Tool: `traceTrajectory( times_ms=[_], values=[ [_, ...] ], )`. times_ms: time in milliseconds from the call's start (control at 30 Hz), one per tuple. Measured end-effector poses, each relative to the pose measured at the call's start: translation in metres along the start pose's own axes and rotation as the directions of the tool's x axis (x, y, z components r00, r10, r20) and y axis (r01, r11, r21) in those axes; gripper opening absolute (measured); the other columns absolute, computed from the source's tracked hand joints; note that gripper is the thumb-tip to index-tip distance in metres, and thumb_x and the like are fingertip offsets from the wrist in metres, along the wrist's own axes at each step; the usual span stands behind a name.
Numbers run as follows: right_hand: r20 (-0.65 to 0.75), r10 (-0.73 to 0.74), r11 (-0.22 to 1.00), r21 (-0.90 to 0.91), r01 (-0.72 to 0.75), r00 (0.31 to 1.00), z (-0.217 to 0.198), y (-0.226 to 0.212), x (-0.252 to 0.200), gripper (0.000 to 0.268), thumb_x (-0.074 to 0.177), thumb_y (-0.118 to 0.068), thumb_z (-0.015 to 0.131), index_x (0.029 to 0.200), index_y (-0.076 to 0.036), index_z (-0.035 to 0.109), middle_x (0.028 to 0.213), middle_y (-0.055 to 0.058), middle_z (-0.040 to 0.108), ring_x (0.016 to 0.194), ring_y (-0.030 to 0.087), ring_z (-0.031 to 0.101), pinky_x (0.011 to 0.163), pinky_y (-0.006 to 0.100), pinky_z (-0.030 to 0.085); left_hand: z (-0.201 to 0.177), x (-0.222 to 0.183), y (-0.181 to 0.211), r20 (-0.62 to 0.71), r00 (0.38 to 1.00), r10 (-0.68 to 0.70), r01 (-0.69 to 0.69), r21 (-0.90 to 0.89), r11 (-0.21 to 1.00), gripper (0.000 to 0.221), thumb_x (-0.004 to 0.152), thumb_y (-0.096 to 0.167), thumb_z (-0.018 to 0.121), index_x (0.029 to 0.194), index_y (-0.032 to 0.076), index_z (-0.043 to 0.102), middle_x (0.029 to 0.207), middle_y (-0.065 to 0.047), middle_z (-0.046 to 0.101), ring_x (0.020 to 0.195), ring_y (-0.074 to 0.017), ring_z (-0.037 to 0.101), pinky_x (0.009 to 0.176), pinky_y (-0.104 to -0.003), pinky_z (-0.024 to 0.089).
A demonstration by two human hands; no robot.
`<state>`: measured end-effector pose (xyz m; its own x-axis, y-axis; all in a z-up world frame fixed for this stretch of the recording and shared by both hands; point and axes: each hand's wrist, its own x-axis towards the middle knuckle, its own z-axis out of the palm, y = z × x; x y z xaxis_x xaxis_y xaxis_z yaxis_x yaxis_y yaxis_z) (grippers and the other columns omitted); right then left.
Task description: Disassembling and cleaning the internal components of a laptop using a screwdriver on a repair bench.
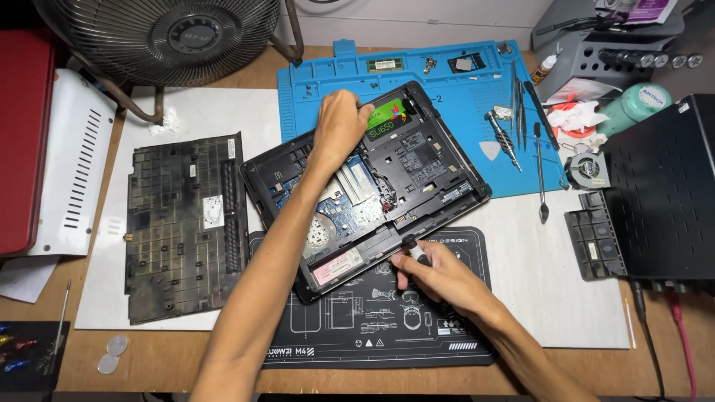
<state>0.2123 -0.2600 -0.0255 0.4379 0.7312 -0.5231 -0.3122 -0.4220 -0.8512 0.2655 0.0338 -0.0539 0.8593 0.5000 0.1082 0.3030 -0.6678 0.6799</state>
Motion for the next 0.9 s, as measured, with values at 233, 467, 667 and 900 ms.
traceTrajectory(
  times_ms=[233, 467, 667, 900],
  values=[
    [0.055, 0.041, 0.992, -0.119, -0.035, 0.998, -0.035, -0.026, -0.006, 0.025, 0.100, -0.017, 0.061, 0.092, 0.006, 0.069, 0.054, 0.005, 0.054, 0.038, 0.011, 0.042, 0.034, 0.023, 0.036, -0.045, -0.006, 0.019, 0.183, 0.982, -0.049, 0.073, -0.131, 0.989, 0.040, 0.098, 0.023, 0.069, 0.121, -0.009, 0.067, 0.115, -0.033, 0.066, 0.119, -0.0465, 0.061, 0.106, -0.056, 0.045],
    [-0.242, -0.241, 0.932, -0.328, 0.154, 0.940, -0.088, -0.111, -0.006, 0.034, 0.097, -0.009, 0.045, 0.126, 0.004, 0.056, 0.091, 0.008, 0.047, 0.079, 0.019, 0.047, 0.065, 0.032, 0.048, -0.073, -0.014, 0.024, 0.296, 0.955, -0.015, 0.086, -0.229, 0.970, 0.048, 0.101, 0.028, 0.065, 0.135, -0.006, 0.061, 0.130, -0.033, 0.063, 0.126, -0.0480, 0.058, 0.106, -0.057, 0.045],
    [-0.334, -0.419, 0.547, -0.835, -0.059, 0.844, -0.151, -0.105, 0.085, 0.045, 0.096, -0.015, 0.069, 0.139, -0.001, 0.063, 0.105, 0.018, 0.062, 0.090, 0.032, 0.070, 0.074, 0.047, 0.055, -0.080, -0.017, 0.017, 0.281, 0.960, 0.001, 0.078, -0.271, 0.959, 0.037, 0.099, 0.031, 0.066, 0.126, 0.006, 0.071, 0.118, -0.022, 0.072, 0.117, -0.0390, 0.066, 0.101, -0.052, 0.049],
    [-0.374, -0.351, 0.582, -0.805, -0.113, 0.858, -0.122, -0.126, 0.101, 0.041, 0.087, -0.012, 0.083, 0.122, 0.004, 0.070, 0.088, 0.017, 0.070, 0.088, 0.037, 0.071, 0.071, 0.045, 0.055, -0.087, -0.016, 0.011, 0.281, 0.960, 0.007, 0.092, -0.335, 0.938, 0.029, 0.098, 0.031, 0.065, 0.120, 0.016, 0.076, 0.109, -0.016, 0.076, 0.105, -0.0287, 0.071, 0.094, -0.044, 0.054]
  ],
)
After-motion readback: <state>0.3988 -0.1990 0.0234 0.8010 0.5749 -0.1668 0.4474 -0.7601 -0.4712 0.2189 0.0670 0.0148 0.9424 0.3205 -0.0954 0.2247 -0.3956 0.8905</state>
